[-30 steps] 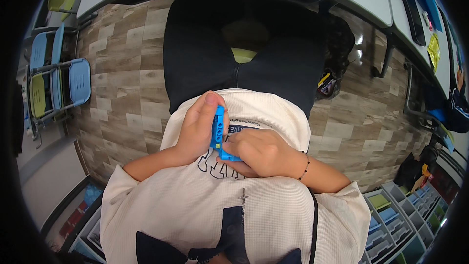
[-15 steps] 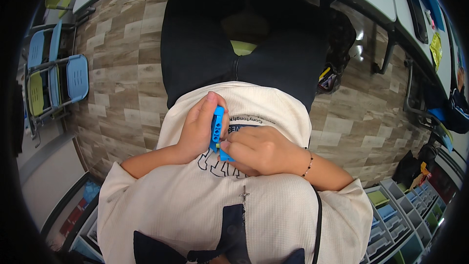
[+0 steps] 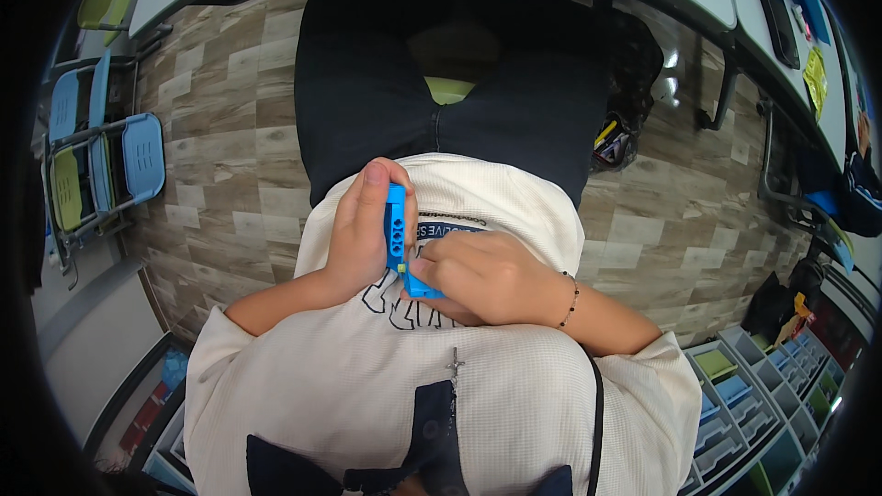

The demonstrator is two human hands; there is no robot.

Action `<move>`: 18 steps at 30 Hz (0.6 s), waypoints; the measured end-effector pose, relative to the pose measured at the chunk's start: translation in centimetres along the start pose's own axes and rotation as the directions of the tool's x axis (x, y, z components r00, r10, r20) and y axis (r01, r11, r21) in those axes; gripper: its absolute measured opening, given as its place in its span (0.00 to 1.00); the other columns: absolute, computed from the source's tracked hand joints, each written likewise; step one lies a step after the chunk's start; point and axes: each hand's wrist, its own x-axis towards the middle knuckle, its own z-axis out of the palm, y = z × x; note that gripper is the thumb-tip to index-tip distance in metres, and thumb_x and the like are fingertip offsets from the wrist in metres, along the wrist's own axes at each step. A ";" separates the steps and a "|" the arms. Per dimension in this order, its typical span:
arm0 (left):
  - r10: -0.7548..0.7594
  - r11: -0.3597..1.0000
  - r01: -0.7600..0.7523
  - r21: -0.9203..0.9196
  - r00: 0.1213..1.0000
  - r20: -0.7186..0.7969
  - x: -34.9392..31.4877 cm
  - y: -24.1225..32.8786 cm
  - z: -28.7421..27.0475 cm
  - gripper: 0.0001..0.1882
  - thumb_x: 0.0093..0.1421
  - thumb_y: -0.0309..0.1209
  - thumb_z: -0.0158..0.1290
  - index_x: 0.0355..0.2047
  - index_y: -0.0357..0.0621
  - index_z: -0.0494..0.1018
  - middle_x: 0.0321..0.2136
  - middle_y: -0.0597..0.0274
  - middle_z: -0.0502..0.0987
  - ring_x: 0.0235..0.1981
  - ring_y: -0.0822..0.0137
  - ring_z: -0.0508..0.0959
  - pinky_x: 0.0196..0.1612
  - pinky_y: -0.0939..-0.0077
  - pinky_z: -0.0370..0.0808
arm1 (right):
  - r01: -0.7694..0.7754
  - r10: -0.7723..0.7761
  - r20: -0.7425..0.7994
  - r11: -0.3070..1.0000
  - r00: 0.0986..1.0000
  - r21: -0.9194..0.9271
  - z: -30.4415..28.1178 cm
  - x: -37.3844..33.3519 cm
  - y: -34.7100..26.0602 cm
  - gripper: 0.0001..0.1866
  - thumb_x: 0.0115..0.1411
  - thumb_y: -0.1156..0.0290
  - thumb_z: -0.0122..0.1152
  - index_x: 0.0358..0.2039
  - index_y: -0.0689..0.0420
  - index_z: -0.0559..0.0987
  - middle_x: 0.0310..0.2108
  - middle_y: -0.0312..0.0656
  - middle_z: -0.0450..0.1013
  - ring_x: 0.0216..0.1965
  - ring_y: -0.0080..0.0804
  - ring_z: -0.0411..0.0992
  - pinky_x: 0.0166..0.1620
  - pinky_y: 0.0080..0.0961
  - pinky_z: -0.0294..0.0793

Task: The person assembles small blue plastic components at a table, repeatedly joining and separating pieces, then uses a pen to press into holes on one part. The person handles the parts by hand and places them on the table between steps.

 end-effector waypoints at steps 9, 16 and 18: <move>-0.103 0.992 0.103 -0.071 0.995 0.013 -0.3 -0.6 0.0 0.24 0.68 0.50 0.30 0.32 0.42 0.63 0.12 0.67 0.64 0.12 0.79 0.63 0.16 0.84 0.63 | 0.041 -0.038 0.031 0.995 0.999 -0.090 0.0 0.6 -0.3 0.08 0.48 0.76 0.63 0.26 0.61 0.72 0.26 0.44 0.73 0.20 0.31 0.71 0.19 0.22 0.72; -0.169 0.848 0.197 -0.493 0.980 0.100 -0.2 0.2 -1.0 0.24 0.68 0.53 0.28 0.31 0.47 0.61 0.11 0.67 0.61 0.07 0.76 0.59 0.13 0.84 0.59 | -0.028 0.034 0.092 0.997 0.995 -0.066 -0.9 -1.5 -0.1 0.17 0.44 0.75 0.68 0.34 0.61 0.72 0.27 0.45 0.74 0.23 0.36 0.73 0.25 0.25 0.74; -0.180 0.880 0.185 -0.438 0.982 0.053 -0.3 0.2 -0.6 0.23 0.67 0.52 0.31 0.30 0.46 0.62 0.12 0.68 0.62 0.09 0.78 0.59 0.14 0.84 0.60 | -0.037 0.036 -0.020 0.999 0.999 -0.026 -0.7 -2.0 -0.3 0.20 0.42 0.73 0.71 0.36 0.61 0.72 0.27 0.46 0.74 0.25 0.38 0.74 0.28 0.26 0.75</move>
